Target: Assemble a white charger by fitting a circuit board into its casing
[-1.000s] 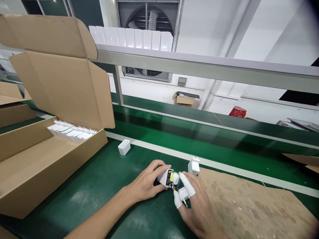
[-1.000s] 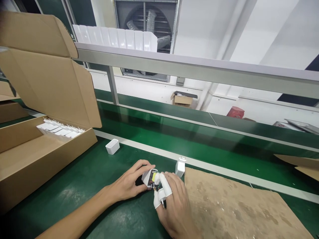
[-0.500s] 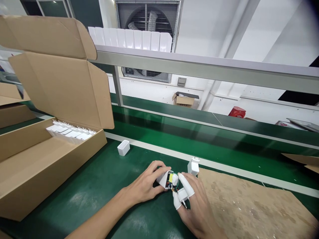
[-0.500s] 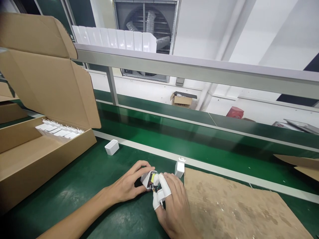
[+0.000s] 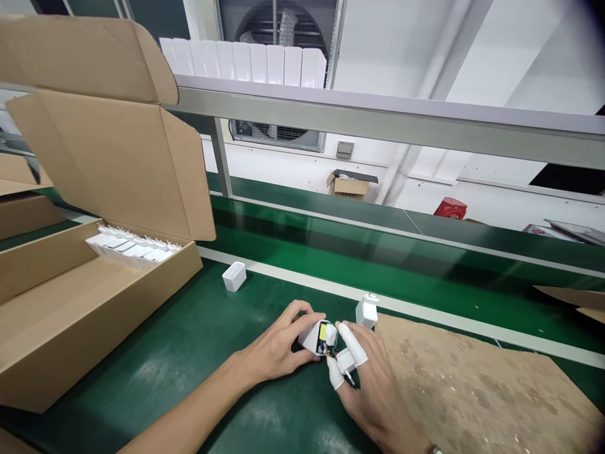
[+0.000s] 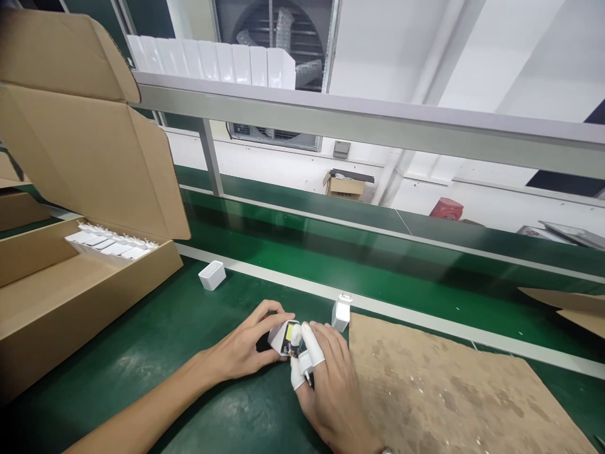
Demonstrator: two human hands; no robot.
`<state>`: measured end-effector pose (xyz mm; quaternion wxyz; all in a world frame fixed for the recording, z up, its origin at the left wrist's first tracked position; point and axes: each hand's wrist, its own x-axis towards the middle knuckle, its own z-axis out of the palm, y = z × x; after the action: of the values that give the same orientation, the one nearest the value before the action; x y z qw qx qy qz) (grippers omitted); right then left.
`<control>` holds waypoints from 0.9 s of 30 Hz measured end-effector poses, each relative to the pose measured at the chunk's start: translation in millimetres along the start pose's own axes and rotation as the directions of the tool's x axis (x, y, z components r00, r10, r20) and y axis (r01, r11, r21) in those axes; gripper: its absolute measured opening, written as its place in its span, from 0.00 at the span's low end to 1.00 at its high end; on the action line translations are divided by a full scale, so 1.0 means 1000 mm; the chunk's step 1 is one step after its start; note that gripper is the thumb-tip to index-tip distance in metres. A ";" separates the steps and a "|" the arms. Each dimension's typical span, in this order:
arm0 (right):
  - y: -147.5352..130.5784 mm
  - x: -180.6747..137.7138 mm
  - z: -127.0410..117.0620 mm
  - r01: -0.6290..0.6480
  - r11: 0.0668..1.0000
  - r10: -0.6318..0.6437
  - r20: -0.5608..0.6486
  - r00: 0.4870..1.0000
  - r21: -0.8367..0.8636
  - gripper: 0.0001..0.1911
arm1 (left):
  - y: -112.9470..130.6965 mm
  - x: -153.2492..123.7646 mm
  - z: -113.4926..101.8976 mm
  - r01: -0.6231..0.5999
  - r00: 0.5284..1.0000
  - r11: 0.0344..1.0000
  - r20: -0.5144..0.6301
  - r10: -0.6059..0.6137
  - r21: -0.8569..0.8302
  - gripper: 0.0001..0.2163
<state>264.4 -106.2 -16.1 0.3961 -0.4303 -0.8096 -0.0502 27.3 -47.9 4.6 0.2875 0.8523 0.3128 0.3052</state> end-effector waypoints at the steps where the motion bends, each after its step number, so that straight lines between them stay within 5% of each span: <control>1: 0.000 -0.001 0.001 0.005 1.000 -0.005 0.004 1.000 0.001 0.33 | 0.000 0.000 0.001 -0.001 1.000 1.000 -0.001 0.001 -0.003 0.33; 8: -0.001 0.000 0.003 0.055 0.998 -0.055 -0.018 0.998 0.014 0.28 | 0.006 0.002 0.006 0.014 1.000 1.000 0.026 -0.014 -0.017 0.28; 13: -0.001 0.006 -0.005 -0.042 0.988 0.047 -0.030 0.998 0.145 0.19 | 0.006 -0.003 0.000 0.063 0.994 0.996 0.094 -0.058 -0.060 0.29; 16: 0.001 0.004 -0.004 -0.137 0.975 0.130 0.052 0.990 0.173 0.17 | 0.007 -0.003 -0.007 0.186 0.975 0.974 0.149 -0.166 -0.128 0.27; 20: 0.002 0.002 0.002 -0.096 0.980 0.056 0.223 0.973 0.173 0.24 | 0.011 -0.001 -0.014 0.272 0.952 0.922 0.216 -0.216 -0.276 0.28; 27: -0.003 0.014 -0.002 0.038 0.978 -0.037 -0.011 0.999 0.205 0.17 | 0.003 -0.006 -0.009 0.233 0.969 0.925 0.148 -0.196 -0.301 0.43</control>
<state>259.3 -99.9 -4.6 0.4403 -0.3717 -0.8169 0.0246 18.1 -51.7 10.9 0.4695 0.7719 0.3343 0.2683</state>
